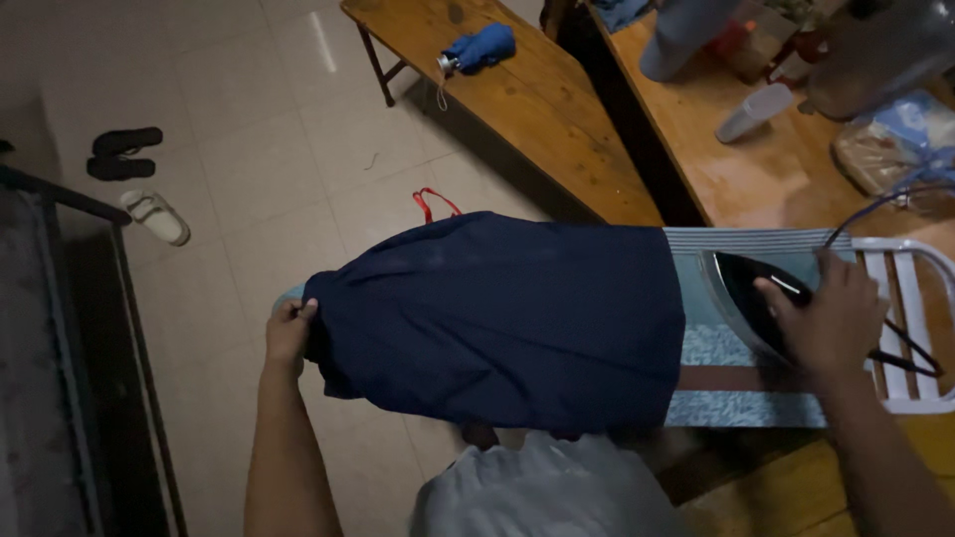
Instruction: The person irons a dark blue garment on a light blue ironing board. They use a black electric iron to smooth the fabric, repeatedly adjusting the garment's position and folding it to cover different sections. The person works methodically across the surface of the item.
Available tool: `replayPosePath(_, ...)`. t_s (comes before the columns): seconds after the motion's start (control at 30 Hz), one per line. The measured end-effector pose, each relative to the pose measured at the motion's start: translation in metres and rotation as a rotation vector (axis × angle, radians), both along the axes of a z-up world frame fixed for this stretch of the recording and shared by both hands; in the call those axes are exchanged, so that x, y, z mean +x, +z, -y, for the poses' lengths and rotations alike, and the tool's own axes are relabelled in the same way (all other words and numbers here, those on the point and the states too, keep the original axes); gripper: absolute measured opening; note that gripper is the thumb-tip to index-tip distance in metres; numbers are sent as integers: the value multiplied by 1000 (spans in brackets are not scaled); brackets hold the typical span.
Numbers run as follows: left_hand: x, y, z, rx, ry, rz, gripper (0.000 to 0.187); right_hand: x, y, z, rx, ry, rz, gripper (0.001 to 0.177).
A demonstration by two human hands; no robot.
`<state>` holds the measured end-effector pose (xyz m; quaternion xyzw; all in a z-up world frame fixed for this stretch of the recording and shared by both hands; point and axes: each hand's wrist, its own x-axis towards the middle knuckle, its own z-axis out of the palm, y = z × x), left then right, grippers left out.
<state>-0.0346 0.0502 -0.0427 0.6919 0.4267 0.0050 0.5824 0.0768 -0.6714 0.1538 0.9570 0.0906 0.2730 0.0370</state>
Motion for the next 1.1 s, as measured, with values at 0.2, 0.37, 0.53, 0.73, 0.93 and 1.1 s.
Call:
replayPosePath(0.2, -4, 20, 5, -55, -27, -6, 24, -137, -112, 16, 442, -519, -1205, 59)
replayPosePath(0.37, -8, 24, 4, -62, -83, 40, 26, -215, -168, 9, 627, -705, -1457, 64)
replayPosePath(0.53, -22, 37, 10, 65, -206, -46, 28, -217, -162, -9, 732, -735, -1632, 71)
replayPosePath(0.73, -38, 30, 17, 83, -216, 70, 29, -110, -57, -15, 1184, -493, -1352, 77)
replayPosePath(0.93, -33, 22, 21, 233, -156, 24, 32, -13, -29, -53, 1419, -28, -804, 64)
replayPosePath(1.1, -31, 29, 34, 401, -135, -80, 31, 20, -126, -23, 921, 32, -797, 57)
